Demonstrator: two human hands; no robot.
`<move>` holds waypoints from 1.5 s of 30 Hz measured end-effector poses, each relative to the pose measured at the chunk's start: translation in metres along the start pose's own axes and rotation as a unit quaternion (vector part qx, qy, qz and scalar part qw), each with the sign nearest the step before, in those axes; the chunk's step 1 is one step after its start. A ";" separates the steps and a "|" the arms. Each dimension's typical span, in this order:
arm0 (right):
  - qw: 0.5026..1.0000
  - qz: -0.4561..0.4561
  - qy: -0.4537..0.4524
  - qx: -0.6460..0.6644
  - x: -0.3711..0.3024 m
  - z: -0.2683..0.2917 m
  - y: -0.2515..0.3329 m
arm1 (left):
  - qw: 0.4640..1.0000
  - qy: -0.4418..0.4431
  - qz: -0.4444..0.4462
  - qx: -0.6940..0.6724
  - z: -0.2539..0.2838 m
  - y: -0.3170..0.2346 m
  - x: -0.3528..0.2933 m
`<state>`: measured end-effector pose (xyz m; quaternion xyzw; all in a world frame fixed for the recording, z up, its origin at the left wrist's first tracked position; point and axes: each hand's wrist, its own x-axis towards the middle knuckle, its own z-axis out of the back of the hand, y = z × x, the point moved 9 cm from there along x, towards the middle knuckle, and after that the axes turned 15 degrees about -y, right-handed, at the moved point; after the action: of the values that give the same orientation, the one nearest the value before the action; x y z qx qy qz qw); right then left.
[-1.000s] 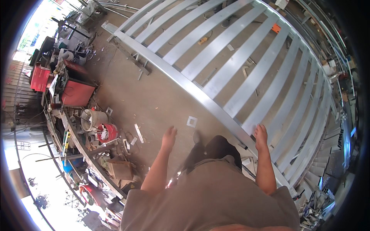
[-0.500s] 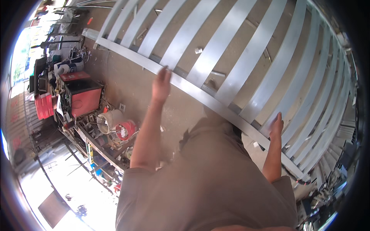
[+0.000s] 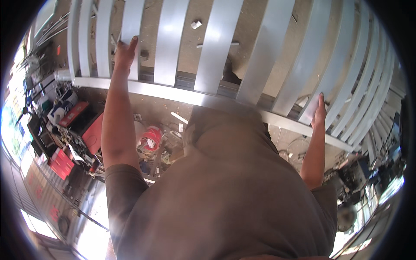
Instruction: The person assembles a large metal frame by inserting multiple long metal slats into a horizontal frame structure. The person picks up each slat and places it into the frame one at a time, adjusting the position to ensure alignment.
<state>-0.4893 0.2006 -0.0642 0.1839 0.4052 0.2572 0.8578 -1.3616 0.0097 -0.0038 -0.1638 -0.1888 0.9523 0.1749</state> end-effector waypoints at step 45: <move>0.996 0.039 -0.075 -0.003 -0.018 0.011 0.017 | 0.984 0.067 0.129 -0.106 0.009 0.025 0.009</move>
<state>-0.4949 0.2020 -0.0380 0.2161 0.3317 0.2773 0.8754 -1.3799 -0.0115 -0.0085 -0.2681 -0.2535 0.9283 0.0451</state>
